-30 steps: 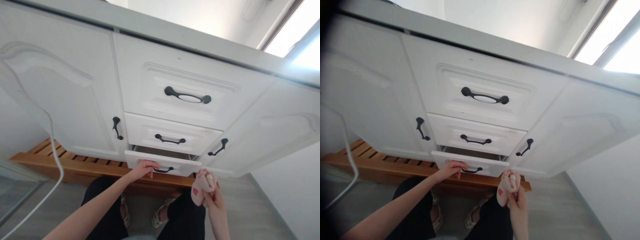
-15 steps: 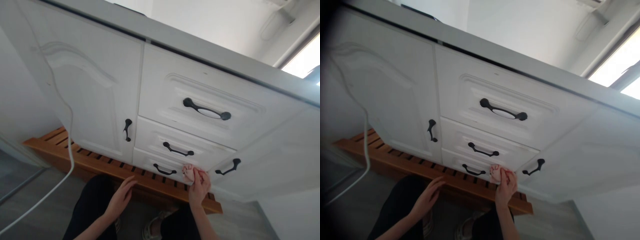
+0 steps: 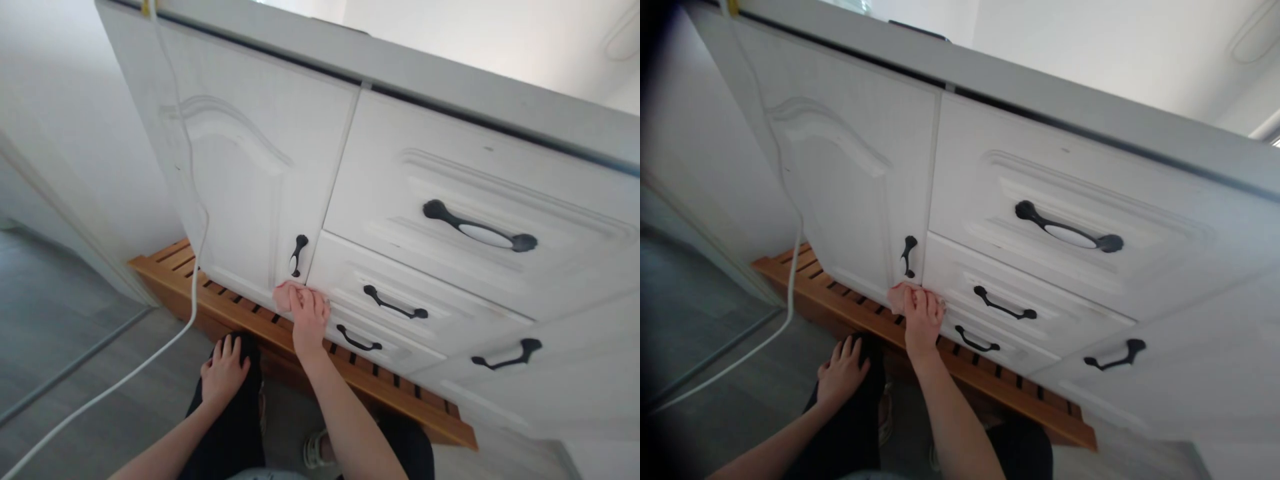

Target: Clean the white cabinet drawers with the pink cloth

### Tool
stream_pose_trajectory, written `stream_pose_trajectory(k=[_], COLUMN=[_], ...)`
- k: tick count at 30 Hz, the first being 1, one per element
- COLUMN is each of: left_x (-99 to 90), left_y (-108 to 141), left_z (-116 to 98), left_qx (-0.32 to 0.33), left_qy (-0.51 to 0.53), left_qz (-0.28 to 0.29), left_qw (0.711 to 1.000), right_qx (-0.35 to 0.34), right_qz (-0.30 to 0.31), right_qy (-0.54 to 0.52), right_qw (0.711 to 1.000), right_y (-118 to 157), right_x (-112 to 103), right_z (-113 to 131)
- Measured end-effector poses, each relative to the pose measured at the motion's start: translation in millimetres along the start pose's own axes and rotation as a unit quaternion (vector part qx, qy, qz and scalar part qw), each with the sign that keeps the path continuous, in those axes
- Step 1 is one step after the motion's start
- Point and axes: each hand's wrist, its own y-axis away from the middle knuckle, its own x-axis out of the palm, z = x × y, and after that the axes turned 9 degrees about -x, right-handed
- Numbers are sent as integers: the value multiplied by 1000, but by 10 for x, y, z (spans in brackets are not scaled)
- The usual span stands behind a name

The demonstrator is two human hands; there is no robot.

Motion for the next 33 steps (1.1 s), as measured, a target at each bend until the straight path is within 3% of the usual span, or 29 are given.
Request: stream_pose_trajectory(k=[3,6,10,18,22,24,26,28,30,33], left_x=[18,21,26,130,92,84,88,95,93,78], left_y=[-4,-6,-16,-26,-20,-18,-16,-15,-18,-24], left_z=[29,34,23,71,56,47,35,17,-6,-25], left_qx=[1,3,-5,-12,-12,-12,-15,-17,-16,-15], left_qy=[-20,-41,-48,-37,-53,-58,-60,-55,-45,-37], left_qz=[-7,-8,9,16,27,29,24,16,11,7], left_qw=[1000,999,999,999,998,998,998,998,999,999], right_qx=[-84,-114,-83,6,49,66,73,59,29,8], right_qz=[-10,-59,-121,-128,-115,-92,-75,-70,-75,-123], right_qy=[16,61,117,197,223,199,139,63,11,29], right_qw=[996,990,982,972,967,973,985,994,997,992], right_y=[-67,148,639,1625,2184,2393,2485,2418,2171,1534], right_x=[31,-20,-235,-885,-990,-952,-874,-796,-751,-717], right_z=[2,-243,-699,-1559,-2022,-2132,-2085,-1872,-1534,-990])
